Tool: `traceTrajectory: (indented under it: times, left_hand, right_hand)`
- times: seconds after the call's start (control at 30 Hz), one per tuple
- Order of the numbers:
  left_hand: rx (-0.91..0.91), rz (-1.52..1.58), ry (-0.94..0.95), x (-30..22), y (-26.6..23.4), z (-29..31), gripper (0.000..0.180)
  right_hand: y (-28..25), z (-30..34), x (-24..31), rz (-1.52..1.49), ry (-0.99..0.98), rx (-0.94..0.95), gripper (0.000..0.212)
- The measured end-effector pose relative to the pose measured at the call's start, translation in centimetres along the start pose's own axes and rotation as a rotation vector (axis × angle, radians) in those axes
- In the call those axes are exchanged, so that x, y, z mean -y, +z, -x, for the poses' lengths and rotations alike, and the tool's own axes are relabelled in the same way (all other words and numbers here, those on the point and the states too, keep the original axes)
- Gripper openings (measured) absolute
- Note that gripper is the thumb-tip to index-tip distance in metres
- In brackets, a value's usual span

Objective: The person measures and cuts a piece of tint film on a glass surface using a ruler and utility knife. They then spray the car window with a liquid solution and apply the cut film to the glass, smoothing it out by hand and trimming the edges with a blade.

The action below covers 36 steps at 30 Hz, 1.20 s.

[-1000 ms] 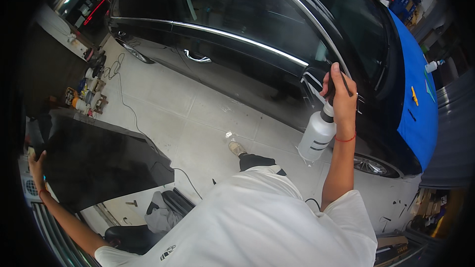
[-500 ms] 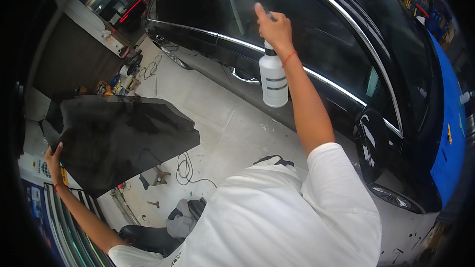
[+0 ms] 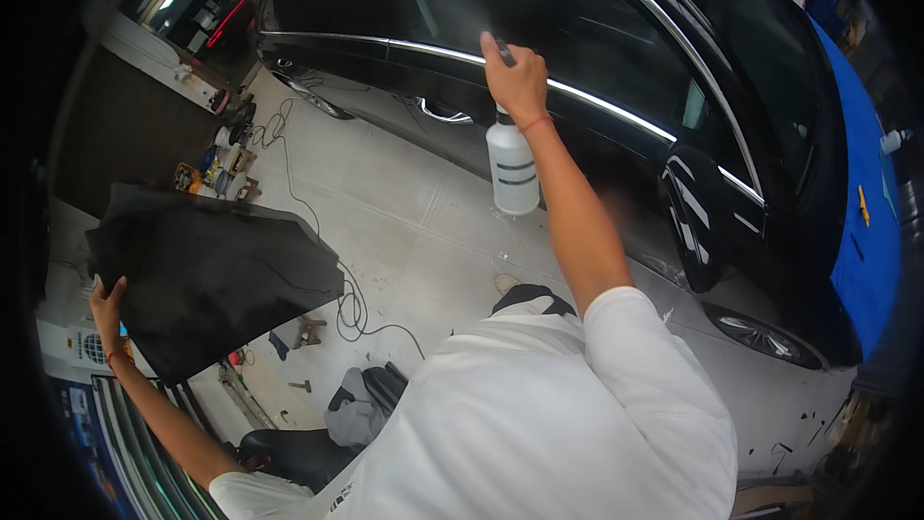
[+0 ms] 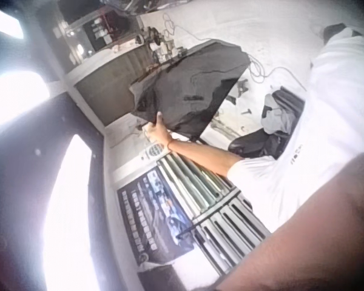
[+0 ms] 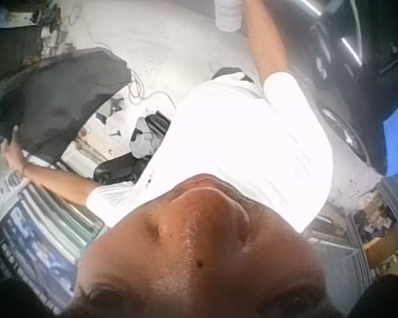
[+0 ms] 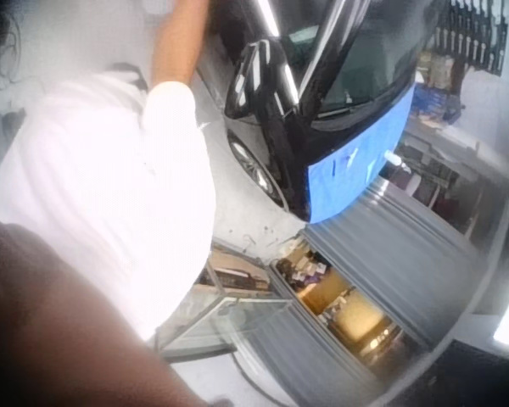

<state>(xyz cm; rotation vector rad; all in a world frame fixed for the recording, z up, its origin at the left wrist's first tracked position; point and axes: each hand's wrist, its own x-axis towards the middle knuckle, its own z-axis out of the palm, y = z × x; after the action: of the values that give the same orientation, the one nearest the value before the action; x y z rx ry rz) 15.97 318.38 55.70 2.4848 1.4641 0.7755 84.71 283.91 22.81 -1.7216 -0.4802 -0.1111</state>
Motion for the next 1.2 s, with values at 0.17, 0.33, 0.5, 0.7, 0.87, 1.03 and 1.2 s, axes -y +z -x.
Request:
traceTrajectory:
  times: [0.17,0.33,0.5,0.7,0.87,1.03,1.2]
  left_hand:
    - [0.062,-0.108,0.027,2.2,0.3,2.5,0.026]
    - [0.062,-0.072,0.029,4.7,1.3,5.8,0.033]
    - [0.036,-0.259,-0.005,6.3,0.6,8.5,0.038]
    - [-0.009,-0.003,0.042,1.3,1.7,13.6,0.030]
    - [0.024,0.035,0.005,-4.0,3.3,15.9,0.028]
    - [-0.062,0.044,-0.052,-8.4,2.2,19.8,0.026]
    - [-0.039,0.058,-0.098,-13.0,3.4,21.7,0.026]
  right_hand:
    - [-15.8,11.4,-1.6,0.079,0.060,-0.100,0.061]
    - [-32.7,18.7,-0.1,0.154,0.332,-0.129,0.061]
    - [-41.8,19.6,0.7,0.314,0.428,-0.039,0.062]
    - [-37.0,12.5,5.1,-0.163,0.196,0.166,0.055]
    - [-31.5,5.6,7.2,-0.096,0.076,0.343,0.059]
    - [-29.2,0.8,10.4,-0.221,-0.052,0.358,0.059]
    - [-30.5,-1.4,11.0,-0.197,-0.205,0.325,0.062]
